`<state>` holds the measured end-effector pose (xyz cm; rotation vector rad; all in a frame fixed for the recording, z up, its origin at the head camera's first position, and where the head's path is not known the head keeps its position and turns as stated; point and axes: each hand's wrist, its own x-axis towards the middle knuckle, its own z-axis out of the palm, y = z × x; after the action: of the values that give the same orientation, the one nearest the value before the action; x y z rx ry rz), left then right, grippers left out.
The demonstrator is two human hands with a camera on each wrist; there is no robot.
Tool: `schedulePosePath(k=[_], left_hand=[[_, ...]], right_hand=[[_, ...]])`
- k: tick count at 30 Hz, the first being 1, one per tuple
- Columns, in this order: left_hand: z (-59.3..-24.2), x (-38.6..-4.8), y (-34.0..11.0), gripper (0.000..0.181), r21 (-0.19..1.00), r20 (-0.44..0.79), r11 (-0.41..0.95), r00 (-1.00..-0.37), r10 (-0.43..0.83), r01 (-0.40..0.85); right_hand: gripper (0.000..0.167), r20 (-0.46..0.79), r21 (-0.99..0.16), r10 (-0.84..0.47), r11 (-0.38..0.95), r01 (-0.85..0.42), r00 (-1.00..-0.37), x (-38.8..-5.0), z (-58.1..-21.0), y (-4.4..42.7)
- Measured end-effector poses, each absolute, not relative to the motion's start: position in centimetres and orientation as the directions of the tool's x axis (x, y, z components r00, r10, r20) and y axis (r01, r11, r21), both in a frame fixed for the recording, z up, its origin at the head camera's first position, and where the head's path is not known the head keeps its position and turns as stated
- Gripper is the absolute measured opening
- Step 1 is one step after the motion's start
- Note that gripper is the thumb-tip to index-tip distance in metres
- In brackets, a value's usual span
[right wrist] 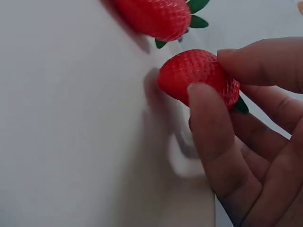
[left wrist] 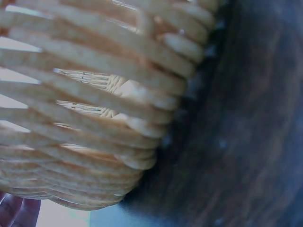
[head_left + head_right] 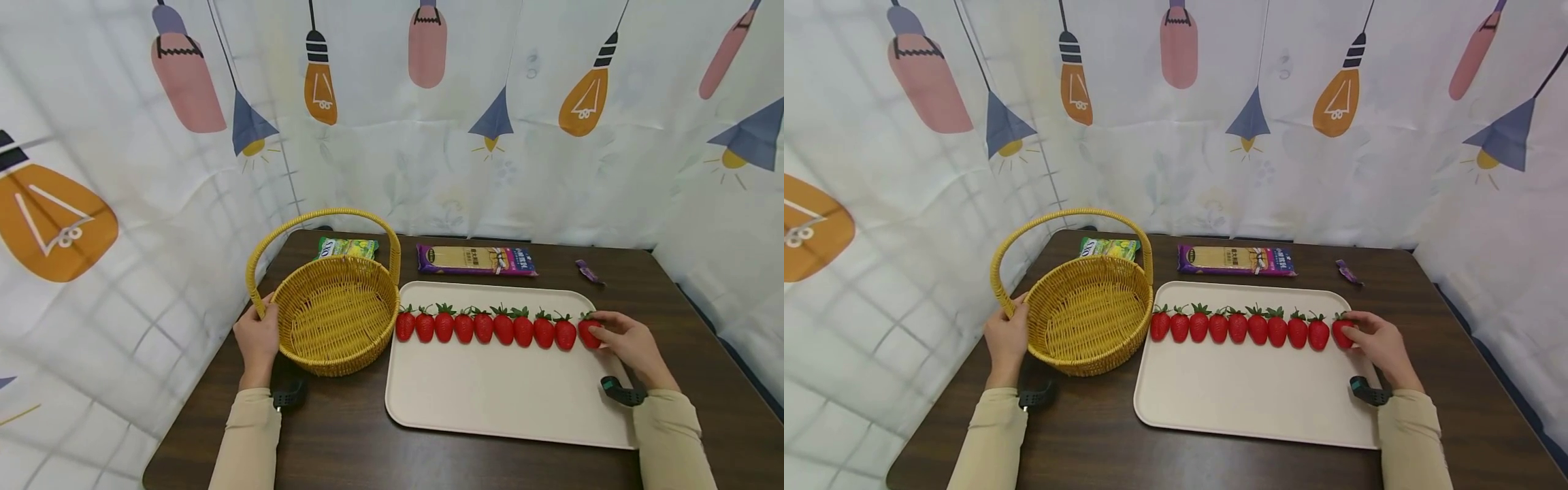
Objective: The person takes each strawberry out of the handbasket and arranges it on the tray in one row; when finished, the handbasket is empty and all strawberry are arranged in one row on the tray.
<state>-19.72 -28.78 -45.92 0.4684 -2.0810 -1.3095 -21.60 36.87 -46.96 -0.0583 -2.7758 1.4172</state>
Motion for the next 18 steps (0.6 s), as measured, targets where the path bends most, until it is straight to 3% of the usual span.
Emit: schedulePosePath(k=[11, 18], left_hand=[[-46.01, -19.73, -28.77, 0.030, 0.901, 0.307, 0.434, -0.740, -0.598, 0.024], [-46.00, -19.69, -28.72, 0.030, 0.902, 0.312, 0.431, -0.740, -0.596, 0.032]], right_hand=[[0.065, -0.092, -0.724, 0.040, 0.683, 0.095, -0.995, -21.51, -46.72, 36.86], [0.062, -0.102, -0.727, 0.043, 0.679, 0.104, -0.994, -21.46, -46.79, 37.10]])
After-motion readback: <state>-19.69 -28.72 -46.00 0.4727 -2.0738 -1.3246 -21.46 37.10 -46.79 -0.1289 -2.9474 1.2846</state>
